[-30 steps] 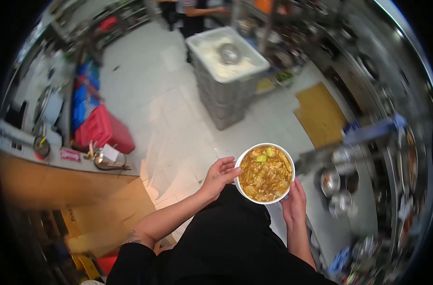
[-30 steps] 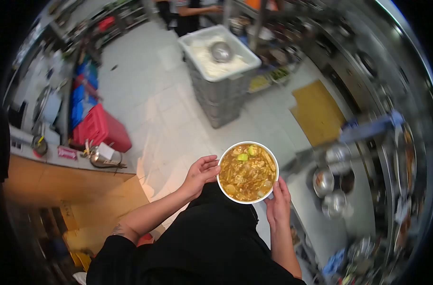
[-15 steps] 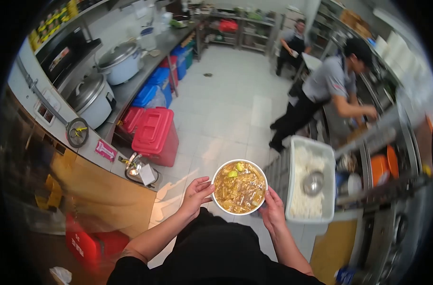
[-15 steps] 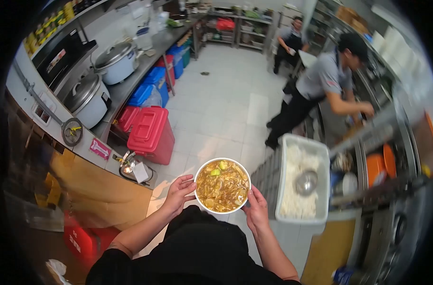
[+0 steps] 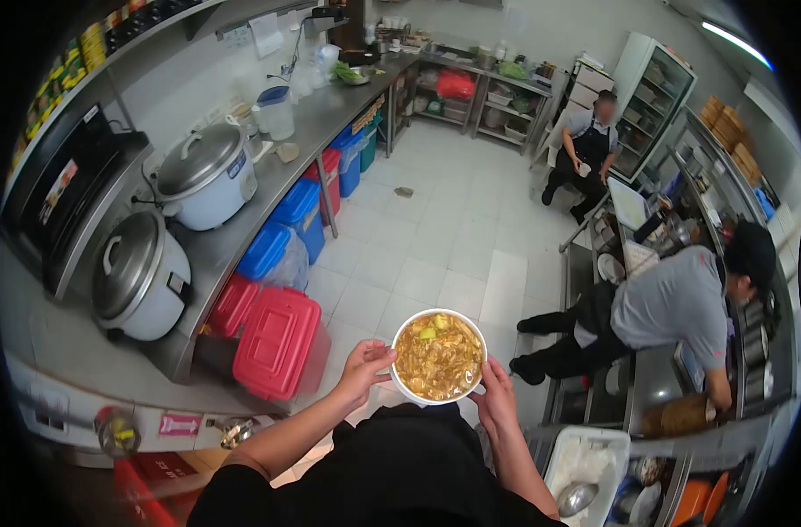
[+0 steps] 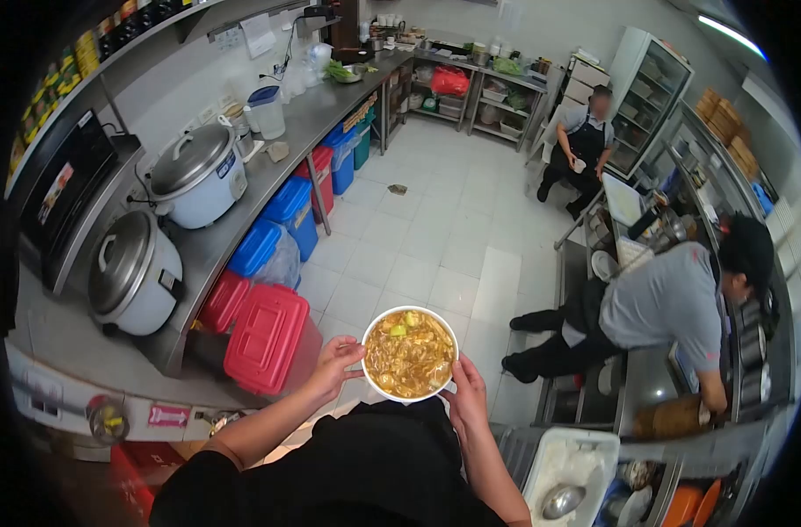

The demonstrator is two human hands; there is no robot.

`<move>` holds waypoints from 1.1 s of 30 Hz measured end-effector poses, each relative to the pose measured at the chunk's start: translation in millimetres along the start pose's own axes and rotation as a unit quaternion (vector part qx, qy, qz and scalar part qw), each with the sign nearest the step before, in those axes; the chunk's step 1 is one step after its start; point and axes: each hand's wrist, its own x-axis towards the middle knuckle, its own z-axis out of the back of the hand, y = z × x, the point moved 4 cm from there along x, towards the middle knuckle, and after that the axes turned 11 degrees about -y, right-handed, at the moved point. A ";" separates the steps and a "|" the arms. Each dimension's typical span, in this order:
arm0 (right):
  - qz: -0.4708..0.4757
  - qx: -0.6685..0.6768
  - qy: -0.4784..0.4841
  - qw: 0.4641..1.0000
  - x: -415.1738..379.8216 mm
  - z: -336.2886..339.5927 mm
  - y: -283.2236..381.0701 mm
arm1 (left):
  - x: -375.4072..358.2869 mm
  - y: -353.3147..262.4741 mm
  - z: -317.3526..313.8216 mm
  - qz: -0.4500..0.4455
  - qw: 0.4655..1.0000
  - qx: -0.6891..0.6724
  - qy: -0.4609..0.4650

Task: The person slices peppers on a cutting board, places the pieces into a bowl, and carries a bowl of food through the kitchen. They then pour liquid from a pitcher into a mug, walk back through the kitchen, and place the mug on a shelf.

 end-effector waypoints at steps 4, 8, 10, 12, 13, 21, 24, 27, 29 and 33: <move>0.007 -0.032 0.008 0.999 136.7 -59.7 40.2 | 124.5 -62.3 -35.3 -0.007 1.000 -0.009 -0.022; 0.021 -0.052 0.044 0.997 267.8 -134.5 89.1 | 253.1 -106.8 -62.4 -0.028 0.997 -0.059 -0.036; 0.007 -0.074 0.069 0.995 333.0 -175.4 115.7 | 314.0 -130.9 -71.7 -0.040 0.995 -0.081 -0.052; 0.000 -0.105 0.100 0.990 396.2 -224.8 148.9 | 368.8 -164.4 -84.2 -0.038 0.991 -0.094 -0.087; -0.008 -0.114 0.110 0.987 425.9 -248.2 161.9 | 391.3 -182.7 -88.1 -0.034 0.989 -0.099 -0.105; -0.035 -0.164 0.167 0.972 648.4 -439.7 199.0 | 609.6 -306.2 -79.6 -0.060 0.972 -0.145 -0.175; -0.027 -0.154 0.173 0.972 732.3 -513.3 190.2 | 707.8 -348.5 -54.9 -0.067 0.971 -0.147 -0.175; -0.028 -0.151 0.171 0.973 800.4 -591.4 191.3 | 794.9 -401.9 -34.9 -0.073 0.972 -0.142 -0.174; -0.028 -0.135 0.182 0.974 846.1 -646.5 194.9 | 846.8 -445.2 -21.5 -0.083 0.971 -0.139 -0.174; -0.037 -0.134 0.214 0.967 934.6 -743.4 198.1 | 940.7 -509.9 1.5 -0.097 0.964 -0.143 -0.201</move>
